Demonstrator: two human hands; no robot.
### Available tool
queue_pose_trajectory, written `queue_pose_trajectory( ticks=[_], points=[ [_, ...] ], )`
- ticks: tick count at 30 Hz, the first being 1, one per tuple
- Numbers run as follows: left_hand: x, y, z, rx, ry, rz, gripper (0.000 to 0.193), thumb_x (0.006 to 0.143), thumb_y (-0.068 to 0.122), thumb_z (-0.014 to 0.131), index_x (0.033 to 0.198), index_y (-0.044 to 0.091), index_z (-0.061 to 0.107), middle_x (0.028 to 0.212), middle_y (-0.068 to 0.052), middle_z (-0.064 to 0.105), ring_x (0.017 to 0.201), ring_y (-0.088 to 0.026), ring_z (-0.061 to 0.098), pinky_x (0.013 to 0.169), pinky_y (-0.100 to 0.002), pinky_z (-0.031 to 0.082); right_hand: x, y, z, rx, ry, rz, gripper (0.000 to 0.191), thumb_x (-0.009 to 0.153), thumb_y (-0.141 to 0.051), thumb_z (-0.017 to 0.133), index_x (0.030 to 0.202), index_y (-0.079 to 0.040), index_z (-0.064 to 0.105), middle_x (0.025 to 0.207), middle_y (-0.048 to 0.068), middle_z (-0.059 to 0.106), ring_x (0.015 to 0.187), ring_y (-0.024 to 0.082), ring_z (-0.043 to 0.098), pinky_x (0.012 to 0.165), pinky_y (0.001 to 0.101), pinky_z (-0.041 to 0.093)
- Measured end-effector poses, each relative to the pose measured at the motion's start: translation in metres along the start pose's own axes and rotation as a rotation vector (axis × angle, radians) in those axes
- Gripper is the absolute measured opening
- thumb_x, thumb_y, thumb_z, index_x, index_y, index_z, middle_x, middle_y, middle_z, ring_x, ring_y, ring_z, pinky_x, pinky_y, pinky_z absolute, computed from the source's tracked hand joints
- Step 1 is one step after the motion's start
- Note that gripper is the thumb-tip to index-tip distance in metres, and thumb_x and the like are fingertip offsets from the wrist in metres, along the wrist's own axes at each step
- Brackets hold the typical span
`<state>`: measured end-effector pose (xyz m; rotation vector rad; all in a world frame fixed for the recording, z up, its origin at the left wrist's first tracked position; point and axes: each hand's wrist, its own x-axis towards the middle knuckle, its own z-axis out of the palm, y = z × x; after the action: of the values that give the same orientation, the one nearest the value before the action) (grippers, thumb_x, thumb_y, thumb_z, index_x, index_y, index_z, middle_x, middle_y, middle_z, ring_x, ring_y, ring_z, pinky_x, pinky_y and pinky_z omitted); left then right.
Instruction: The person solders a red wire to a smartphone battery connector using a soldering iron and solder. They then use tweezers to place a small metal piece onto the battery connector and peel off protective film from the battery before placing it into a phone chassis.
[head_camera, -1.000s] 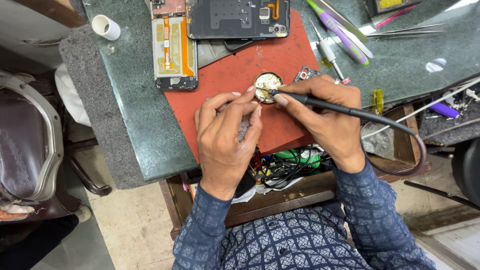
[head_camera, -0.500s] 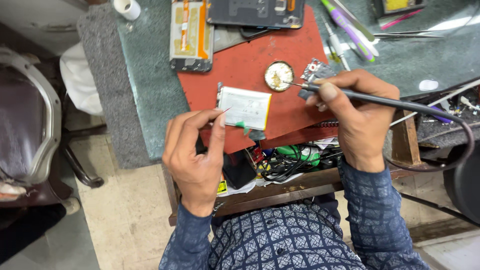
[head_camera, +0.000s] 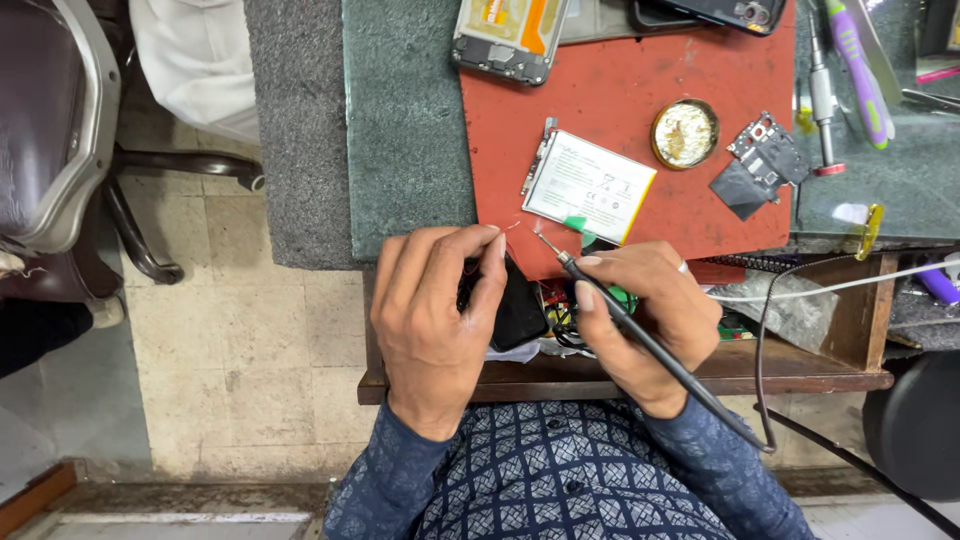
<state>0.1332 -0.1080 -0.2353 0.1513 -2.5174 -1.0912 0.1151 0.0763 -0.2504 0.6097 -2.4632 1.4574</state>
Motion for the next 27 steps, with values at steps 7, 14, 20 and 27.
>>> queue_pose_trajectory(
  ticks=[7,14,20,27],
  points=[
    [0.001,-0.005,-0.005,0.015,-0.016,0.005,0.017,0.091,0.005,0.080,0.105,0.007,0.070,0.098,-0.002,0.067,0.092,-0.022,0.063,0.081,-0.035,0.053,0.007,-0.002,0.010,-0.096,-0.028,-0.078,0.021,0.089,0.000,0.080,0.107,0.001,0.071,0.100,0.013,0.074,0.089,0.025,0.071,0.077,0.0321,0.055],
    [-0.001,-0.006,-0.002,0.020,-0.022,0.026,0.017,0.092,0.005,0.080,0.105,0.007,0.069,0.097,-0.002,0.067,0.092,-0.022,0.063,0.081,-0.036,0.052,0.008,-0.003,0.012,-0.163,-0.038,-0.119,0.022,0.086,-0.002,0.083,0.106,0.000,0.073,0.098,0.011,0.074,0.087,0.024,0.070,0.077,0.0340,0.055],
    [-0.002,-0.007,0.000,0.024,-0.039,0.024,0.016,0.093,0.007,0.080,0.105,0.007,0.070,0.097,-0.001,0.067,0.092,-0.021,0.062,0.080,-0.034,0.053,0.009,-0.003,0.012,-0.182,-0.041,-0.120,0.022,0.085,-0.004,0.085,0.104,0.000,0.073,0.095,0.011,0.074,0.085,0.024,0.069,0.075,0.0338,0.053],
    [-0.003,-0.007,-0.001,0.034,-0.040,0.034,0.016,0.092,0.006,0.080,0.105,0.007,0.070,0.099,-0.002,0.067,0.095,-0.021,0.062,0.082,-0.035,0.053,0.008,-0.003,0.013,-0.162,-0.027,-0.109,0.021,0.087,-0.003,0.083,0.105,0.000,0.073,0.098,0.011,0.074,0.087,0.023,0.070,0.075,0.0325,0.054]
  ],
)
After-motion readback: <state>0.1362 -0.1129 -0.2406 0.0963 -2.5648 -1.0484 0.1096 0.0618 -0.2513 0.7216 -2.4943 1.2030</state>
